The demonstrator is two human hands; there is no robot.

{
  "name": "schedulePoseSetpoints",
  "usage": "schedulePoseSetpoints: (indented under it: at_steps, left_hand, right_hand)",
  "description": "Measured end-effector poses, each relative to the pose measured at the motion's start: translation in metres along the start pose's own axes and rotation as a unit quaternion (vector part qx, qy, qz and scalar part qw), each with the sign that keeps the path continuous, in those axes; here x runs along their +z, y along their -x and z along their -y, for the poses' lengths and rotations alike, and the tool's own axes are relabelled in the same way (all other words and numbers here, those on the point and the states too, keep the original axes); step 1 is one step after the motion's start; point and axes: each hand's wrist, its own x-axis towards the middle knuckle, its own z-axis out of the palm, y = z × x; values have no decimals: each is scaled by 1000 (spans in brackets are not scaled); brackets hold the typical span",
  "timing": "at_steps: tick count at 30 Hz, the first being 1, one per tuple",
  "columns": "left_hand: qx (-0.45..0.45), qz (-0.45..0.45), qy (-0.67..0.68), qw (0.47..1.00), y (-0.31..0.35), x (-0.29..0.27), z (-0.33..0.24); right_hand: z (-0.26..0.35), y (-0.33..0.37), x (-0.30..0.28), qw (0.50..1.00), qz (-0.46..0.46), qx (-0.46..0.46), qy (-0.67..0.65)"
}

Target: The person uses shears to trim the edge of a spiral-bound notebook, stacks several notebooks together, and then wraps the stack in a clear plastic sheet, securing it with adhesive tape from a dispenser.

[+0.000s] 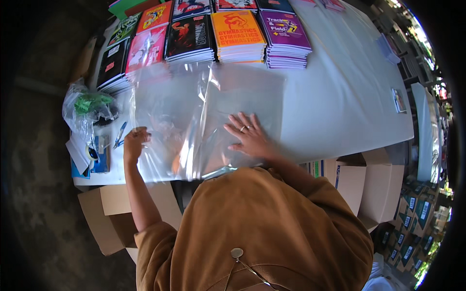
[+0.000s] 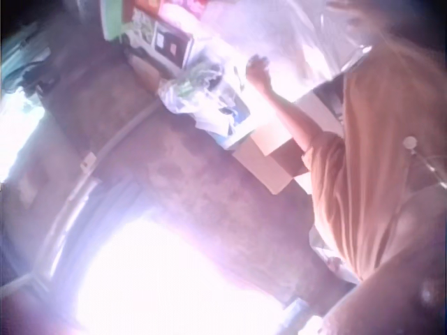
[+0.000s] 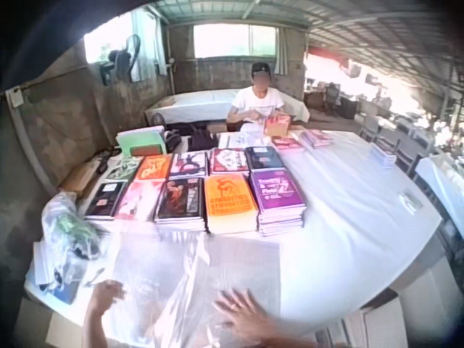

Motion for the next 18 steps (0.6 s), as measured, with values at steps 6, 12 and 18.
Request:
schedulePoseSetpoints:
  at_steps: [6, 12, 18]
  left_hand:
    - [63, -84, -211, 972, -40, 10, 73]
    - [80, -163, -200, 963, -12, 54, 55]
    - [32, -210, -135, 968, -4, 66, 58]
  right_hand:
    - [-45, -14, -15, 995, 28, 11, 97]
    - [-108, -16, -28, 972, -42, 182, 142]
    - [-72, -60, -21, 946, -84, 264, 168]
